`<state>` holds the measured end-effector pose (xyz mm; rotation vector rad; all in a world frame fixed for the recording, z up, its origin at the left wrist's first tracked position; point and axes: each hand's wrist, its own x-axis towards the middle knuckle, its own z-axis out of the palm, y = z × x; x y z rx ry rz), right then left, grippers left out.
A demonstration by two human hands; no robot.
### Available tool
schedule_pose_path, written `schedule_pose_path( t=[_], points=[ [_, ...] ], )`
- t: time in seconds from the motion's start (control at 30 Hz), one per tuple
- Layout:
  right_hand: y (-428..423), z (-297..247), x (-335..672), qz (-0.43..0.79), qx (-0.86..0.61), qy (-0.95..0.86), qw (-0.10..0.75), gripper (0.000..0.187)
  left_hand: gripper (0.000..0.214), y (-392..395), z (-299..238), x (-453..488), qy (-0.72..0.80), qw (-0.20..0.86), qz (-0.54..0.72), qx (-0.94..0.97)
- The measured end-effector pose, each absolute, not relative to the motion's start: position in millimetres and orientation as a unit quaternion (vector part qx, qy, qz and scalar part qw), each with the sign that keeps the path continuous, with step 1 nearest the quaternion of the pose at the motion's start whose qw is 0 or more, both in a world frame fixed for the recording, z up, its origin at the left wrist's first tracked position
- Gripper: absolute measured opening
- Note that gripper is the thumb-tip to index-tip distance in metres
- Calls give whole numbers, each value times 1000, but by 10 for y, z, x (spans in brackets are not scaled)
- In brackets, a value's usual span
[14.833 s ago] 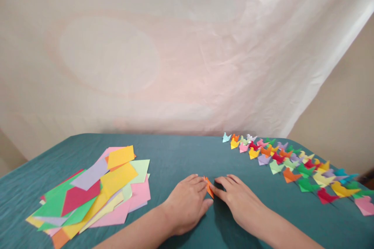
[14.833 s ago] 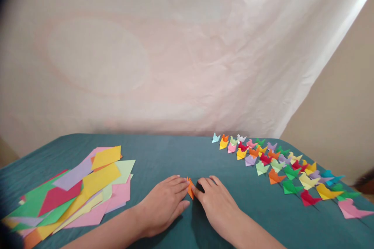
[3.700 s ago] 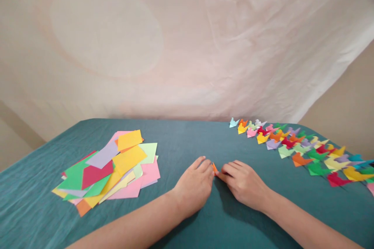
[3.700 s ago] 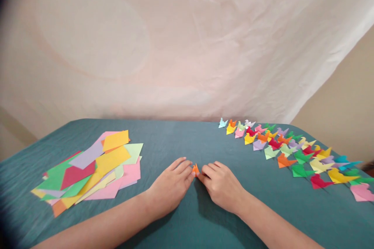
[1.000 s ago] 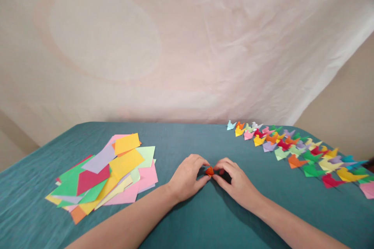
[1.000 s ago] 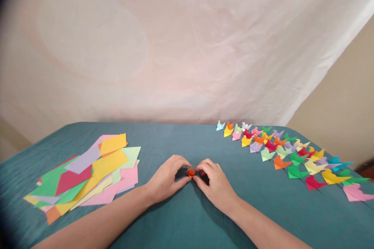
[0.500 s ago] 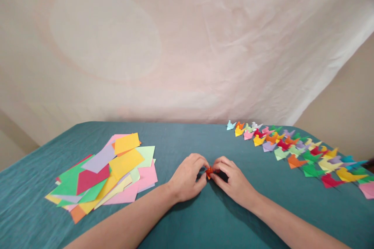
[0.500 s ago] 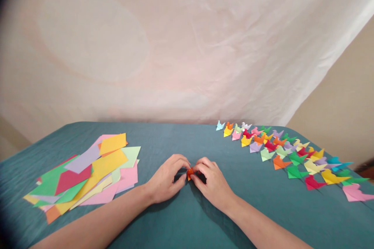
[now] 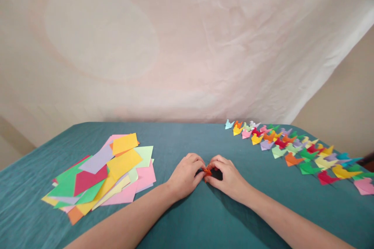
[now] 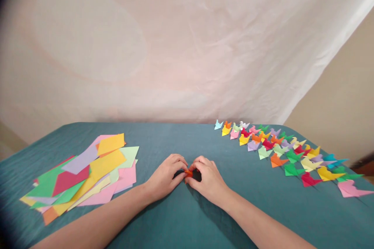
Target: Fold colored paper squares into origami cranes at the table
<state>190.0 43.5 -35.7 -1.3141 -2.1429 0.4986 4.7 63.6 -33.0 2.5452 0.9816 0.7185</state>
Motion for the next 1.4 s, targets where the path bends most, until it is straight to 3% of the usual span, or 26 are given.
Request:
schedule_pose_path(
  t=[0.4,0.77,1.0,1.2,1.4],
  points=[
    [421,-412,1956,217,-468,-796,317,10,8,630,-313,67,347,129,239,898],
    [411,-357,1966,111,-446,-835,302,10,8,601,-283,114,359,175,282,872],
    [559,-243,1978,185,-439,-836,272,20,8,709,-230,128,386,192,278,859],
    [588,-268,1961,228,-437,-782,381,16,10,761,-286,147,397,204,290,846],
    [568,-430,1928,248,-435,-766,403,12,9,794,-342,146,410,221,294,834]
  ],
)
